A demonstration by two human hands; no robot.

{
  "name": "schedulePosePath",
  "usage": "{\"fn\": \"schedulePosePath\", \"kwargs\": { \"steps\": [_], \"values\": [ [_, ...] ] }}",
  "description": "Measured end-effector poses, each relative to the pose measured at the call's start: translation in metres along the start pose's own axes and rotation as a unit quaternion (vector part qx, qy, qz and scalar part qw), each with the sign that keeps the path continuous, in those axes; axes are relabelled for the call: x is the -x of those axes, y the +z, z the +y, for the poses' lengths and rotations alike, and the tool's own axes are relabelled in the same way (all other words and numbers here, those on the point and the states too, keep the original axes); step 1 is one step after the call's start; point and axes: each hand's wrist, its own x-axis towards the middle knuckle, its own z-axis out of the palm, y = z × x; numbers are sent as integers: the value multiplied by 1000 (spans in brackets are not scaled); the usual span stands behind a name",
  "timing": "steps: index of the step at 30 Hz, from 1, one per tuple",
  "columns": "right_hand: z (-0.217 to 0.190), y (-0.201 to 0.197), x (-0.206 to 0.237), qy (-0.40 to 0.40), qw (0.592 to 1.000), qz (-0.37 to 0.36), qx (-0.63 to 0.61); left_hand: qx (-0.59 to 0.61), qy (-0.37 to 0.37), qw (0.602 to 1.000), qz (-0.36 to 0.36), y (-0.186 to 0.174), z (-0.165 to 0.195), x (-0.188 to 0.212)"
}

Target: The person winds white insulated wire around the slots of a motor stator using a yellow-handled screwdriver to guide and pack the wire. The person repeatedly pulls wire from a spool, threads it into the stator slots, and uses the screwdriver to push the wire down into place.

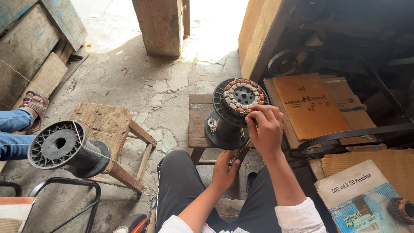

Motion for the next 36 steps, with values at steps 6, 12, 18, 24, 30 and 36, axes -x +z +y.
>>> {"fn": "schedulePosePath", "kwargs": {
  "steps": [6,12,18,24,30,36],
  "values": [
    [0,2,-10,-4,1000,7,8,-13,-9,1000,5,0,-7,-6],
    [3,14,-28,-41,999,-16,6,-1,-21,1000,-15,-4,-9,-5],
    [17,31,-40,93,982,-121,-111,14,-13,1000,-3,-7,-25,-13],
    [14,38,-70,228,931,-261,-115,56,-49,997,-11,-16,-30,-10],
    [18,37,-73,257,931,-234,-108,76,-106,991,-42,-18,-25,-12],
    [44,32,-66,222,894,-287,-263,91,-116,987,-55,-21,-26,-13]
  ]
}}
